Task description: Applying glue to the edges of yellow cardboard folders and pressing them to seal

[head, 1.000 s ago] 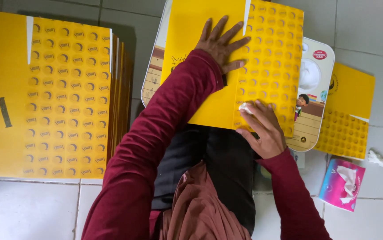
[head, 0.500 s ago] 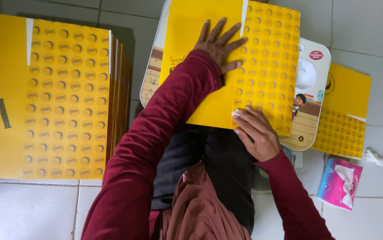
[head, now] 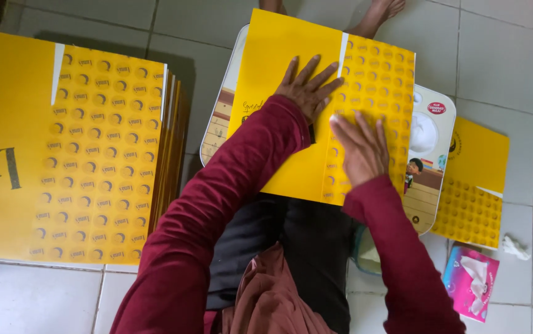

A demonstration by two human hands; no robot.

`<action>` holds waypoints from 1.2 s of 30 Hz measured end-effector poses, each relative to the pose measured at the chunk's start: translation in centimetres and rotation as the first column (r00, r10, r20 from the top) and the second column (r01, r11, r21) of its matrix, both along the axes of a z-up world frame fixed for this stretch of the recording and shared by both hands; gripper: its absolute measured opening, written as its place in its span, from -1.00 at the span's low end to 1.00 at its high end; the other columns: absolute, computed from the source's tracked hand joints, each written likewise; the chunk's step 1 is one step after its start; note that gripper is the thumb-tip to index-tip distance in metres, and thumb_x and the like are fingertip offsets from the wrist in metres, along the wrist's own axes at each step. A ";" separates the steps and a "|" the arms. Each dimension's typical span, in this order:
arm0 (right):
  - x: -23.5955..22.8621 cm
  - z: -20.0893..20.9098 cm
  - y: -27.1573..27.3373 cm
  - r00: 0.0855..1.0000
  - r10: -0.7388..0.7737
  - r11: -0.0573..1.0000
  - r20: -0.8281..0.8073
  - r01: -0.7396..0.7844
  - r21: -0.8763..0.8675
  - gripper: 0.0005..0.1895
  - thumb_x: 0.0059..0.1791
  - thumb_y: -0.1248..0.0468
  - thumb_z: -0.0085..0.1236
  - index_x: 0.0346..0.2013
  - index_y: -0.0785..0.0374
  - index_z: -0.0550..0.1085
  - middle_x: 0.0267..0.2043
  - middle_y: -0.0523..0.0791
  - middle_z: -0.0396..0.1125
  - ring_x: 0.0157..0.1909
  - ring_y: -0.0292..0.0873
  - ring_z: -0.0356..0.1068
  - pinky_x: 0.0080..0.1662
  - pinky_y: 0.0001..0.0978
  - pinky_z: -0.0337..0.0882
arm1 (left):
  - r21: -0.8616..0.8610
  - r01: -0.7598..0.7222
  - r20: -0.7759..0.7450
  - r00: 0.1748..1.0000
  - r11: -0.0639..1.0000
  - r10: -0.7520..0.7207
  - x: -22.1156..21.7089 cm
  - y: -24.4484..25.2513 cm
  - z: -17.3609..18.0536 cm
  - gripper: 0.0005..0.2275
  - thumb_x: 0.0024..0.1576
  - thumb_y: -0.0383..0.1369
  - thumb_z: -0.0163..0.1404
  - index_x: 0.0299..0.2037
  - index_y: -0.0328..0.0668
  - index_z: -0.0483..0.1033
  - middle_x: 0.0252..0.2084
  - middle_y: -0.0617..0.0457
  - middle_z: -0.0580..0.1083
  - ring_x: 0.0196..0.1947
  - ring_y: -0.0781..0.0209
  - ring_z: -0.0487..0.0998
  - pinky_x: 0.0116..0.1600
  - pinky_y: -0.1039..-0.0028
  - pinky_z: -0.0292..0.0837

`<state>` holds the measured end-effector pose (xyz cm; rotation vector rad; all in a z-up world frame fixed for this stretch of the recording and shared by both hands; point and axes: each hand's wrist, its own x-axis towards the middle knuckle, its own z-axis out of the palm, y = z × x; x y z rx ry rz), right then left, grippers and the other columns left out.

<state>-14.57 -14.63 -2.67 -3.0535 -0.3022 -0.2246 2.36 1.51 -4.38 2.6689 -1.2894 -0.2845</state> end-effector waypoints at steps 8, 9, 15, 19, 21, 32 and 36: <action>8.4 -3.1 -3.2 0.993 -0.117 0.990 -0.014 0.118 0.072 -0.27 -0.06 0.41 0.20 0.40 -0.12 0.36 0.46 -0.36 0.19 0.56 0.03 -0.06 0.42 0.34 -0.24 | 0.064 -0.200 0.094 0.977 0.978 0.193 -7.8 1.5 2.3 -0.40 0.30 0.03 -0.44 0.54 0.06 -0.14 0.58 0.02 -0.25 0.56 -0.11 -0.31 0.52 -0.10 -0.40; 8.4 -3.5 -3.3 0.986 -0.144 0.981 -0.090 0.154 0.120 -0.40 0.13 0.42 -0.06 0.44 -0.16 0.29 0.52 -0.37 0.10 0.59 0.05 -0.14 0.44 0.43 -0.30 | 0.128 -0.203 0.052 0.979 0.971 0.198 -10.8 3.0 4.4 -0.37 0.27 0.04 -0.33 0.52 0.01 -0.07 0.58 -0.02 -0.17 0.55 -0.21 -0.24 0.52 -0.11 -0.29; 4.7 -5.6 -2.4 0.995 0.003 1.000 0.096 -0.005 0.029 -0.54 0.08 0.36 0.07 0.30 0.09 0.49 0.34 -0.18 0.38 0.54 0.04 0.03 0.45 0.23 -0.05 | -0.255 -0.226 0.251 0.923 0.940 0.290 -22.1 6.0 -1.8 -0.13 0.12 0.32 -0.25 0.54 -0.04 -0.12 0.58 -0.11 -0.08 0.53 -0.38 -0.16 0.52 -0.18 -0.27; -6.1 -3.1 1.7 0.995 0.040 0.996 0.097 -0.047 0.072 -0.55 0.08 0.34 0.05 0.29 0.13 0.47 0.32 -0.15 0.38 0.53 0.07 0.08 0.47 0.20 -0.07 | -0.376 -0.228 0.280 0.896 0.898 0.345 -21.7 5.7 -2.7 -0.11 0.04 0.25 -0.02 0.52 0.01 -0.04 0.55 -0.10 0.03 0.53 -0.37 -0.10 0.53 -0.18 -0.26; -10.7 -0.1 4.0 0.997 0.032 0.996 0.074 -0.039 0.085 -0.60 0.08 0.33 0.01 0.22 0.08 0.49 0.32 -0.18 0.36 0.51 0.05 0.11 0.47 0.23 -0.08 | -0.688 -0.075 0.385 0.805 0.722 0.451 -21.0 5.8 -2.5 -0.75 0.22 -0.16 0.05 0.08 0.20 0.54 0.17 0.10 0.50 0.25 -0.07 0.48 0.37 -0.11 0.22; 8.8 -2.9 -2.4 0.996 -0.081 0.997 -0.038 0.080 -0.018 -0.42 0.08 0.34 0.01 0.42 -0.06 0.34 0.50 -0.29 0.18 0.58 0.14 -0.08 0.43 0.43 -0.24 | -0.816 0.062 0.356 0.837 0.575 0.415 -21.2 6.0 -1.1 -0.89 0.27 -0.28 0.03 -0.14 0.11 0.64 0.03 0.16 0.61 0.11 0.09 0.61 0.21 0.27 0.47; 11.2 -3.1 -3.4 0.998 -0.056 0.998 -0.031 0.056 0.003 -0.46 0.11 0.31 -0.01 0.42 -0.04 0.36 0.50 -0.28 0.18 0.58 0.10 -0.14 0.42 0.38 -0.19 | -0.781 0.048 0.357 0.853 0.623 0.381 -22.1 6.6 -1.2 -0.80 0.18 -0.23 0.12 -0.02 0.05 0.60 0.12 0.12 0.56 0.18 0.05 0.56 0.25 0.20 0.43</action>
